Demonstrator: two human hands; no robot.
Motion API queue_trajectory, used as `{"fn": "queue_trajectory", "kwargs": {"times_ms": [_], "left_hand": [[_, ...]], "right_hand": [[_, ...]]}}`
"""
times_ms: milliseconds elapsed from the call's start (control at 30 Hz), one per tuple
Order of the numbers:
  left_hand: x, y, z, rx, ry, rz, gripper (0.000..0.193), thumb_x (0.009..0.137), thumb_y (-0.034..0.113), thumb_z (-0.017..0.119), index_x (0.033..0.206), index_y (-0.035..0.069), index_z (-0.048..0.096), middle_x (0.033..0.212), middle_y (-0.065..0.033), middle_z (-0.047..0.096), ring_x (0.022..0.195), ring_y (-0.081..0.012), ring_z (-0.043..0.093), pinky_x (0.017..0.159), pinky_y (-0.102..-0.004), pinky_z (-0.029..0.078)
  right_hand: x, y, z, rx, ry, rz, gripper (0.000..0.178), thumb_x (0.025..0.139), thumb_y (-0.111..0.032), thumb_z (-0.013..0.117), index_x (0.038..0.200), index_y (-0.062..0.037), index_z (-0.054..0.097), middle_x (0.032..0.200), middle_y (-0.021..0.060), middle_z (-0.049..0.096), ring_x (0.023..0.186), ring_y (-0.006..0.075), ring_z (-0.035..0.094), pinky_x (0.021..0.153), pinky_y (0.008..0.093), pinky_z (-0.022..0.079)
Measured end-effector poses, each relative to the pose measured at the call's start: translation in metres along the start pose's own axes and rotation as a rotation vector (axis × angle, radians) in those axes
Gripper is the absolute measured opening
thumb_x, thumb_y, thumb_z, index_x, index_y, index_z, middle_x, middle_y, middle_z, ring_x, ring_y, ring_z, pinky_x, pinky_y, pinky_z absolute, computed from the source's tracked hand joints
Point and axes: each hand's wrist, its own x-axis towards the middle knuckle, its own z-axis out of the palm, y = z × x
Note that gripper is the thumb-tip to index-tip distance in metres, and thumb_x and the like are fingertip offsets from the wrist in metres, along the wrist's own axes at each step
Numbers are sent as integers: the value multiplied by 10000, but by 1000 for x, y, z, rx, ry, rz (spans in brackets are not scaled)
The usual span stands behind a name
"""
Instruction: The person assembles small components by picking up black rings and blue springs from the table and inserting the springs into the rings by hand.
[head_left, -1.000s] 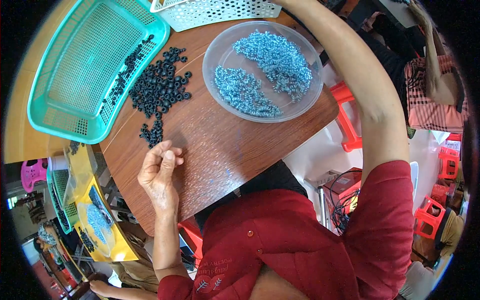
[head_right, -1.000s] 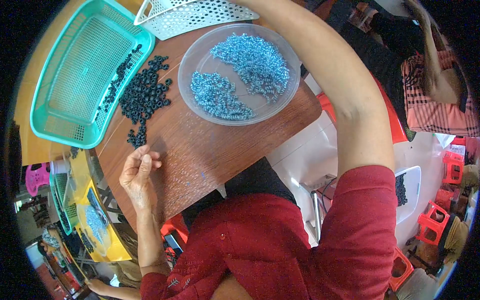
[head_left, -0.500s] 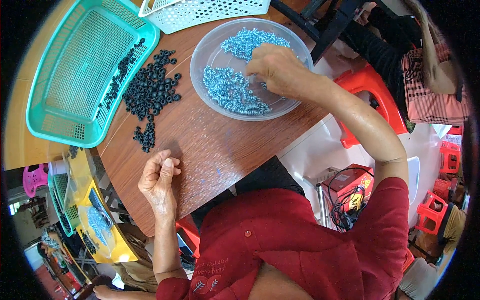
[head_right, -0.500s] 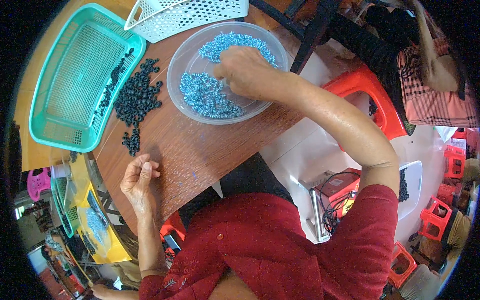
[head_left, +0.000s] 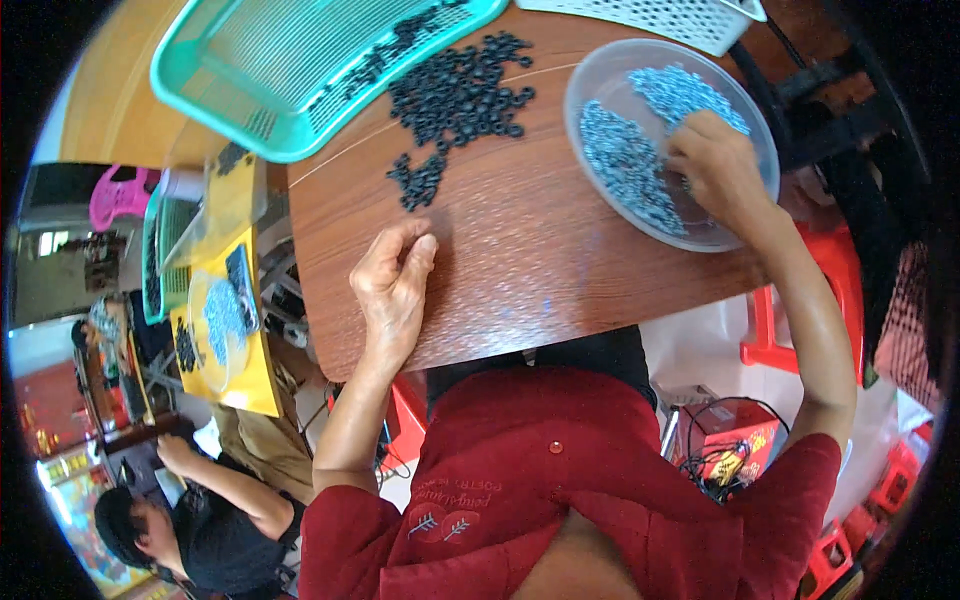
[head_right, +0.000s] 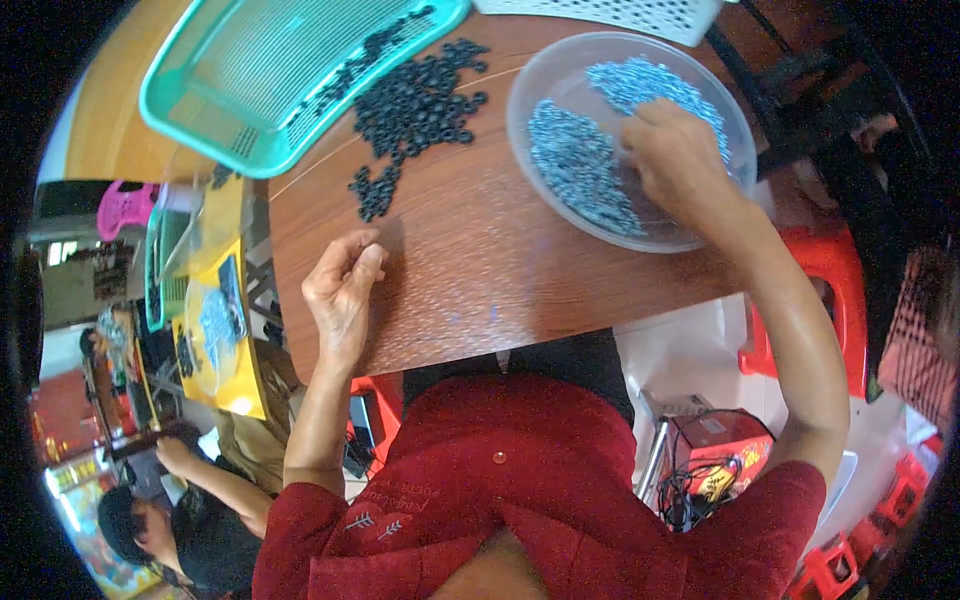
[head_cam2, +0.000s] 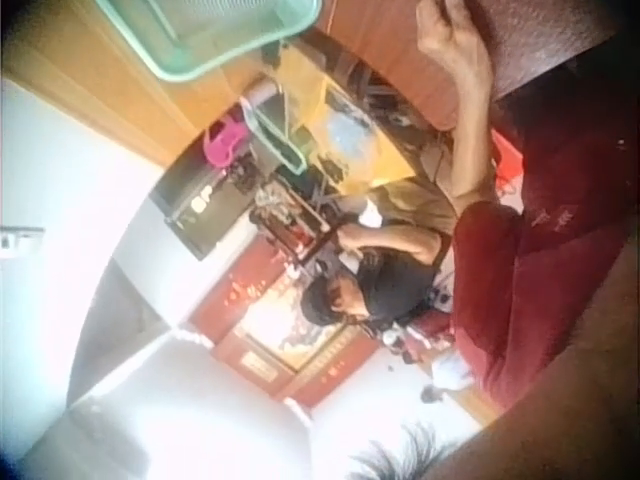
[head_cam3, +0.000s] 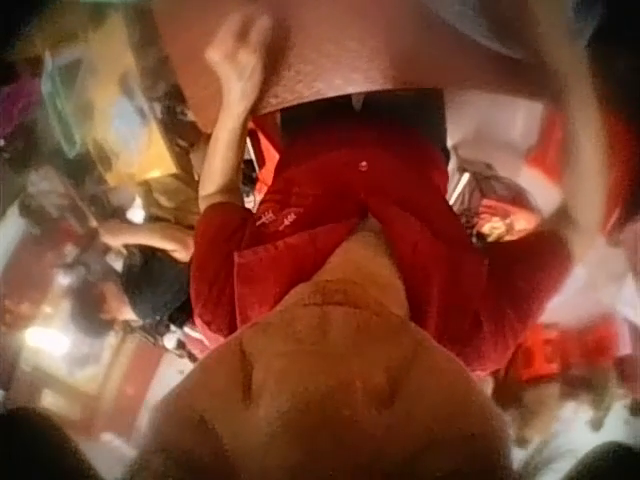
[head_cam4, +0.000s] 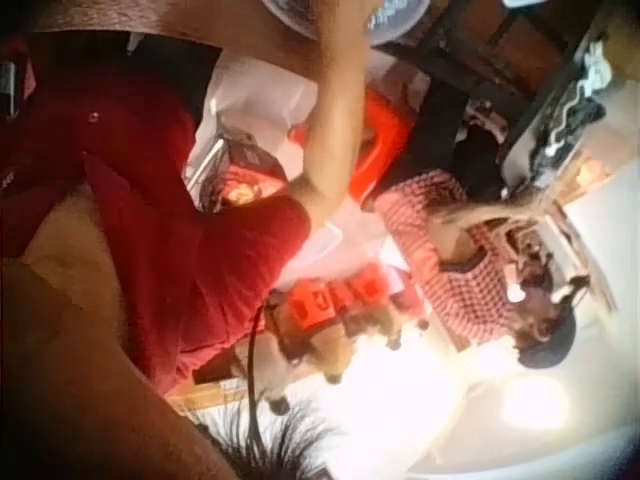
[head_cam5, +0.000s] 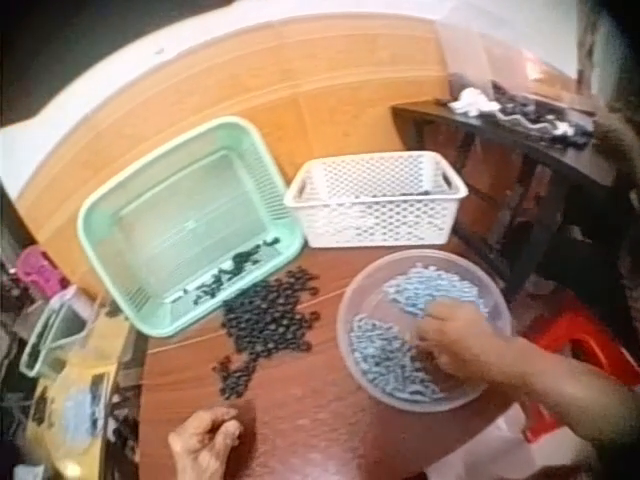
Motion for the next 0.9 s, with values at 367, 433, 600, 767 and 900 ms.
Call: {"fn": "queue_trajectory", "kwargs": {"times_ms": [367,433,600,767,900], "left_hand": [[30,-1,-20,383,100,230,175,800,24,643,974,9,632,830,-100,633,737,-199,611,662,-306,490],[36,11,-14,339,120,274,171,774,11,644,944,27,626,825,-136,625,739,-282,628,648,-350,489],[76,28,16,559,94,589,189,718,63,687,902,75,648,734,-94,556,724,-271,568,646,-382,434],[99,12,37,728,3,562,184,650,145,748,769,45,649,731,-100,563,743,-286,567,665,-407,417],[111,11,44,819,-57,567,216,664,179,749,799,44,648,716,-99,557,750,-284,570,671,-402,433]], "right_hand": [[2,-16,-13,263,118,288,109,754,-83,656,738,4,594,698,115,578,645,242,563,590,340,436],[2,-19,-14,292,128,351,107,761,-85,657,753,7,604,697,98,585,622,193,559,571,311,431],[3,-31,-12,462,174,483,96,759,-74,658,783,11,619,710,49,590,627,96,515,559,258,412],[3,-45,-21,466,147,451,98,765,-68,672,818,7,637,728,45,601,644,90,525,586,244,427],[5,-57,-24,664,133,583,98,772,-74,678,817,7,646,739,35,619,666,80,540,605,228,438]]}}
